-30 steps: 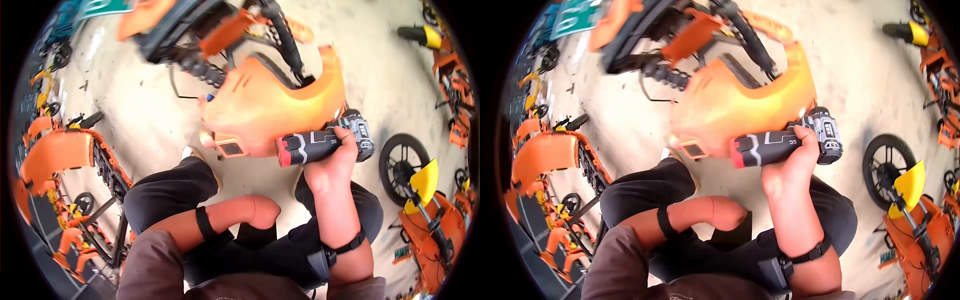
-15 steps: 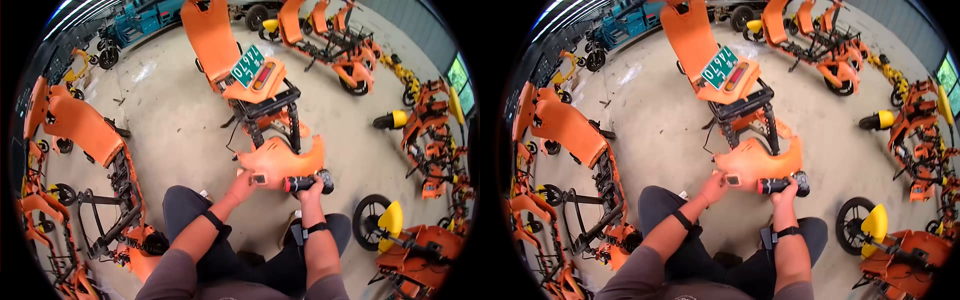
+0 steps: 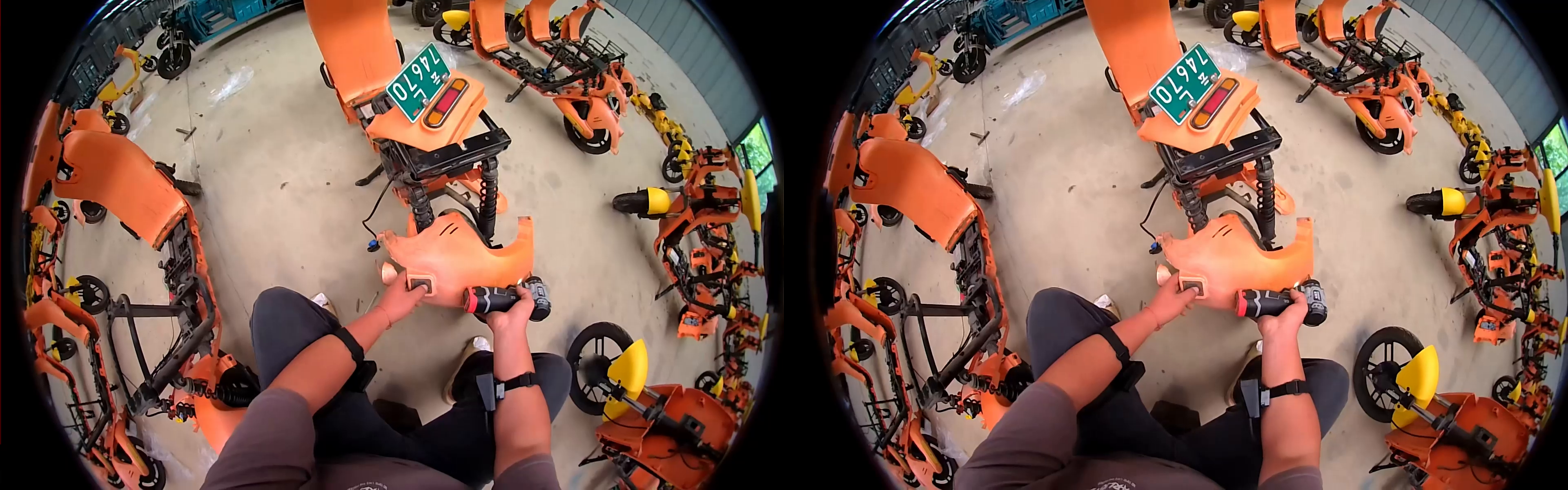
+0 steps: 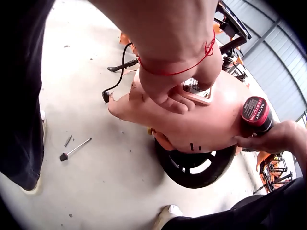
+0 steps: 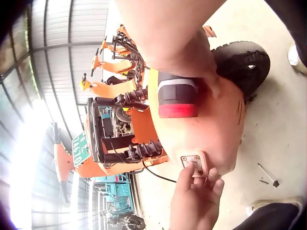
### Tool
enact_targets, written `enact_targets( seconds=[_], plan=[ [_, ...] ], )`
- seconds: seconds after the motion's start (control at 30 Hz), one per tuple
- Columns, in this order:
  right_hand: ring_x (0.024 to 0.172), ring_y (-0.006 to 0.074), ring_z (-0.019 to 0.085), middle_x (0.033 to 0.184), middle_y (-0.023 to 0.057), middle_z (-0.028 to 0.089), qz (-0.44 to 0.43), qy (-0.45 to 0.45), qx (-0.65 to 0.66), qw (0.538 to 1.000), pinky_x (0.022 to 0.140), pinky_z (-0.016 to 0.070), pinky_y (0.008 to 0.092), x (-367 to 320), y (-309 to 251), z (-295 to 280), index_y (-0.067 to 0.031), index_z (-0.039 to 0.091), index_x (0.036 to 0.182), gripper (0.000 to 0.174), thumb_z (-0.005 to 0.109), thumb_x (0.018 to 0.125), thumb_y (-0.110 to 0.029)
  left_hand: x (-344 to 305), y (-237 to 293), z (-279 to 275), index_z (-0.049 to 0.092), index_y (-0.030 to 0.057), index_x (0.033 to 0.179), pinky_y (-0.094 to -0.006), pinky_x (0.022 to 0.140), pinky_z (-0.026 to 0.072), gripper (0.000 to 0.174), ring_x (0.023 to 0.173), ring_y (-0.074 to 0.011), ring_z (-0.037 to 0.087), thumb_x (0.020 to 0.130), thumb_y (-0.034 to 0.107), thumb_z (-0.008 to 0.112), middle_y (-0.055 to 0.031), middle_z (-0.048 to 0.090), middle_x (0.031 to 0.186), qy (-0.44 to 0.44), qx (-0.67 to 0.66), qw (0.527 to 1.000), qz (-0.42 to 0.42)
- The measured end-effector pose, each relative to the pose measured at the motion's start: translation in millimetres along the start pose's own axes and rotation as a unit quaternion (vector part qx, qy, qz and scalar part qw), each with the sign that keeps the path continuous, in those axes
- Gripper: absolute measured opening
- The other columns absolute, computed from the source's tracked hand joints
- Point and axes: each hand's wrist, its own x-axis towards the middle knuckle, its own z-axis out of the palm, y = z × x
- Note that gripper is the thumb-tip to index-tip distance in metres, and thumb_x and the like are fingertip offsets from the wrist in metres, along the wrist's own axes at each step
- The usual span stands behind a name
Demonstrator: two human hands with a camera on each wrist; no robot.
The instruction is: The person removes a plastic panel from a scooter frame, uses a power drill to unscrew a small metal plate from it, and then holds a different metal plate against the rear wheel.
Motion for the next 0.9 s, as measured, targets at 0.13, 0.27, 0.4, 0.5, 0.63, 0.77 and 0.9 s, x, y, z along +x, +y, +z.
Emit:
enact_targets(
  seconds=[0.13, 0.27, 0.4, 0.5, 0.63, 0.77, 0.9],
  plan=[
    [0.116, 0.0371, 0.056, 0.124, 0.0108, 0.058, -0.001, 0.043, -0.042, 0.998, 0.101, 0.0322, 0.0727, -27, -3, 17, -0.0151, 0.053, 0.109, 0.031, 0.053, 0.084, -0.033, -2, 6, 3, 0.051, 0.0029, 0.122, -0.0263, 0.058, 0.0506, 0.035, 0.074, -0.0095, 0.061, 0.092, 0.017, 0.063, -0.0032, 0.064, 0.100, -0.017, -0.056, 0.998, -0.037],
    [0.115, 0.0363, 0.057, 0.122, 0.0108, 0.059, -0.006, 0.029, -0.042, 0.999, 0.101, 0.0322, 0.0730, -20, -3, 13, -0.0157, 0.051, 0.105, 0.028, 0.053, 0.083, -0.033, 6, 2, 6, 0.058, 0.0023, 0.112, -0.0270, 0.062, 0.0529, 0.027, 0.070, -0.0099, 0.064, 0.090, 0.018, 0.064, -0.0025, 0.067, 0.092, 0.015, 0.028, 0.999, -0.006],
    [0.113, 0.0355, 0.058, 0.120, 0.0107, 0.060, 0.013, 0.017, -0.026, 0.999, 0.101, 0.0336, 0.0714, -18, -4, 10, -0.0156, 0.052, 0.105, 0.028, 0.054, 0.083, -0.031, 4, 17, 8, 0.062, 0.0015, 0.105, -0.0289, 0.066, 0.0551, 0.026, 0.072, -0.0106, 0.066, 0.088, 0.020, 0.068, -0.0044, 0.070, 0.089, 0.014, 0.066, 0.997, -0.025],
    [0.114, 0.0353, 0.057, 0.120, 0.0112, 0.060, 0.013, 0.023, -0.026, 0.999, 0.101, 0.0344, 0.0708, -21, -5, 12, -0.0152, 0.052, 0.106, 0.028, 0.053, 0.083, -0.031, 3, 20, 9, 0.063, 0.0002, 0.105, -0.0320, 0.071, 0.0560, 0.034, 0.077, -0.0157, 0.070, 0.084, 0.026, 0.072, -0.0090, 0.072, 0.089, 0.054, 0.156, 0.986, 0.016],
    [0.113, 0.0322, 0.059, 0.121, 0.0098, 0.060, 0.011, 0.021, -0.033, 0.999, 0.100, 0.0416, 0.0621, -33, -5, 18, -0.0151, 0.053, 0.114, 0.032, 0.052, 0.085, -0.028, 0, 28, 12, 0.062, -0.0002, 0.105, -0.0372, 0.077, 0.0556, 0.046, 0.082, -0.0277, 0.070, 0.077, 0.034, 0.076, -0.0164, 0.071, 0.093, 0.091, 0.225, 0.969, 0.035],
    [0.113, 0.0315, 0.058, 0.122, 0.0086, 0.059, 0.016, 0.023, -0.029, 0.999, 0.101, 0.0407, 0.0614, -34, -5, 18, -0.0153, 0.053, 0.119, 0.035, 0.051, 0.086, -0.028, -6, 42, 19, 0.056, -0.0025, 0.110, -0.0433, 0.081, 0.0551, 0.054, 0.093, -0.0363, 0.069, 0.078, 0.038, 0.073, -0.0212, 0.070, 0.097, 0.120, 0.274, 0.954, 0.002],
    [0.114, 0.0304, 0.058, 0.123, 0.0073, 0.059, 0.025, 0.007, -0.026, 0.999, 0.103, 0.0395, 0.0607, -30, -6, 15, -0.0155, 0.054, 0.119, 0.034, 0.049, 0.087, -0.027, -4, 48, 19, 0.051, -0.0020, 0.113, -0.0458, 0.076, 0.0559, 0.057, 0.087, -0.0397, 0.069, 0.078, 0.039, 0.071, -0.0231, 0.069, 0.094, 0.111, 0.346, 0.931, -0.032]
  ],
)
